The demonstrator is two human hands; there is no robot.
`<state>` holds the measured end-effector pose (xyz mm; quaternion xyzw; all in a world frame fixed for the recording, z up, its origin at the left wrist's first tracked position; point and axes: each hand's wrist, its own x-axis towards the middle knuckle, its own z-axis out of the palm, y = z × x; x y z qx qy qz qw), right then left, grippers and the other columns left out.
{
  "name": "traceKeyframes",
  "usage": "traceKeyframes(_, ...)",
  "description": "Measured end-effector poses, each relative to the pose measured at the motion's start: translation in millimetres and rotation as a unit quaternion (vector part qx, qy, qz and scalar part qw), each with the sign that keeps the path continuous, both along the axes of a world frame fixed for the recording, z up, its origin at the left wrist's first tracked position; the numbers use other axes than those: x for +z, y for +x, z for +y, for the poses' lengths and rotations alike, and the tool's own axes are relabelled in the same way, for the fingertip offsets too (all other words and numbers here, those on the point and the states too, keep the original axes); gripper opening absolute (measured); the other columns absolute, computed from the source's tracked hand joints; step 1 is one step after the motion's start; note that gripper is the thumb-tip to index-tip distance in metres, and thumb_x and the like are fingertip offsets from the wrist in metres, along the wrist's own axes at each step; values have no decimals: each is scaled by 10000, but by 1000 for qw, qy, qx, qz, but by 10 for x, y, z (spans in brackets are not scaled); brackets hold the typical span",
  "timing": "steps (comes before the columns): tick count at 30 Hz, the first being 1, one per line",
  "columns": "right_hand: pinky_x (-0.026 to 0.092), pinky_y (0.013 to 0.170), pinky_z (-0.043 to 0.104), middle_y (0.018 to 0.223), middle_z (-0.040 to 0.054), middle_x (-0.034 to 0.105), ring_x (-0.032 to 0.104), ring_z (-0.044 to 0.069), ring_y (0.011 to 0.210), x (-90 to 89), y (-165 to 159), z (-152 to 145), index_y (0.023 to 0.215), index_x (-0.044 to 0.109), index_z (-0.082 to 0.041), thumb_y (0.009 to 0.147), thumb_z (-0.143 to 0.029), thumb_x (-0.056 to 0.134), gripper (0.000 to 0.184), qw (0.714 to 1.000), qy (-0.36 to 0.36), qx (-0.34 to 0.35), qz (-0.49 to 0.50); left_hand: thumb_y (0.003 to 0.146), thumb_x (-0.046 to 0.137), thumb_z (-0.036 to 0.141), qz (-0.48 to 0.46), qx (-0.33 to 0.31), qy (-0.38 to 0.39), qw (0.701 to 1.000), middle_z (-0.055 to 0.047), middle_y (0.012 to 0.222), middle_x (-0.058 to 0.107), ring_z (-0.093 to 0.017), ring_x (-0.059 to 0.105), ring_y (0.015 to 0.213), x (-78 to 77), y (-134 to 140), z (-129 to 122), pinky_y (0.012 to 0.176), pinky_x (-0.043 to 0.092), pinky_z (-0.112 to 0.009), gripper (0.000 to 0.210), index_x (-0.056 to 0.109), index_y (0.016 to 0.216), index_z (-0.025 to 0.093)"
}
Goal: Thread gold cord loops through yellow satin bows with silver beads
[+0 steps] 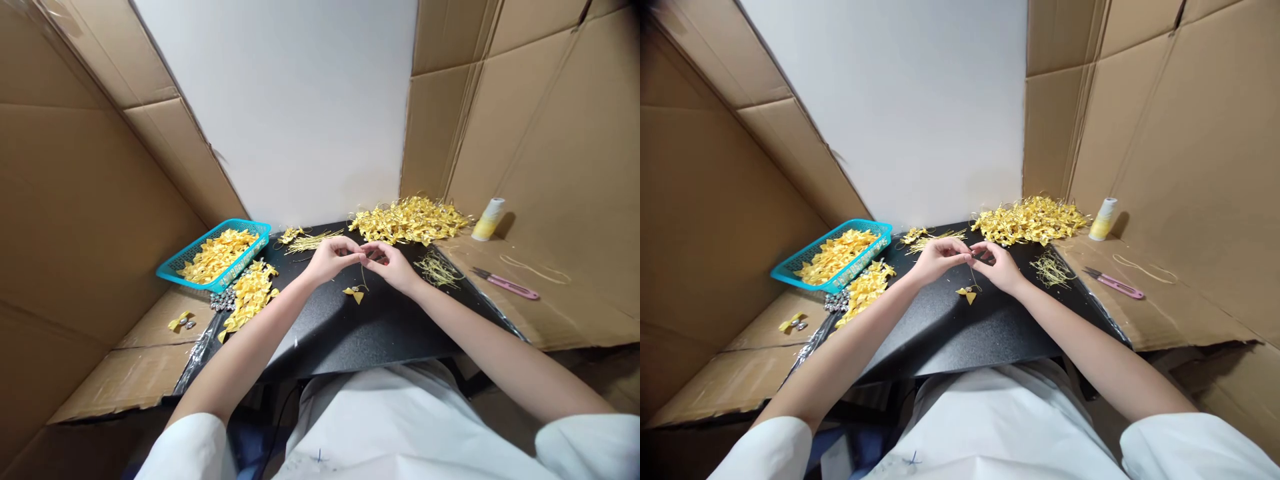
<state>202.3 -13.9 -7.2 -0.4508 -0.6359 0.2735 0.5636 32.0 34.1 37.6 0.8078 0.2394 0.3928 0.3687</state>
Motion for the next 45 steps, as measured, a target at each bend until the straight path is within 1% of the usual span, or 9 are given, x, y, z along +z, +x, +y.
traceKeyframes(5,434,707,320,799,35,654,583,171,767,57,-34,-11,713,658,-197,813,-462,624,286,996,75,41,-39,719,744,314,-19,17,58,998,-74,976,677,-182,595,921,-28,-19,-17,657,408,-257,134,729,750,184)
traceKeyframes(9,457,741,326,782,19,669,609,171,770,171,-78,-60,743,659,-203,790,-457,661,258,996,60,62,20,807,647,326,-4,-14,23,1000,-77,1143,630,-174,581,949,-166,-130,-41,723,445,-264,288,666,1065,200)
traceKeyframes(13,495,795,333,854,30,700,644,174,835,353,-96,-109,809,670,-214,784,-469,672,256,992,50,87,81,780,622,282,170,49,-31,984,-63,1009,678,-157,593,805,-438,-255,-80,709,473,-273,278,651,1031,166)
traceKeyframes(16,506,825,337,861,31,711,656,169,846,470,-111,-110,819,671,-214,785,-462,680,251,988,58,104,94,735,658,279,218,76,-20,973,-60,926,687,-165,586,767,-576,-284,-126,714,471,-287,241,679,945,164)
traceKeyframes(20,518,816,338,855,31,715,660,169,845,544,-139,-87,816,670,-211,767,-475,693,270,988,52,114,95,726,660,293,239,61,-11,969,-51,859,683,-156,573,712,-618,-247,-154,685,460,-282,191,714,866,174)
traceKeyframes(28,518,822,348,855,36,716,661,180,856,549,-154,-94,811,666,-208,749,-507,696,306,988,34,127,82,671,544,102,213,65,17,975,-40,903,630,-155,552,753,-604,-187,-279,713,463,-278,284,660,919,176)
traceKeyframes(34,515,818,345,830,36,710,654,175,830,492,-140,-19,798,669,-199,728,-504,715,316,987,25,120,102,741,597,272,166,64,168,969,-43,843,581,-195,524,813,-565,-187,-496,767,432,-320,126,561,830,190)
traceKeyframes(38,512,840,348,804,27,707,655,168,811,390,-114,76,776,657,-198,679,-509,748,339,984,11,105,147,800,582,375,244,110,99,958,-38,788,597,-189,530,759,-633,-141,-454,712,420,-311,188,568,779,189)
traceKeyframes(45,526,769,342,750,27,699,641,160,726,293,5,87,767,632,-196,700,-525,724,348,985,-6,88,147,751,655,424,284,86,82,951,-34,775,598,-170,543,713,-673,-77,-393,650,407,-278,238,634,760,187)
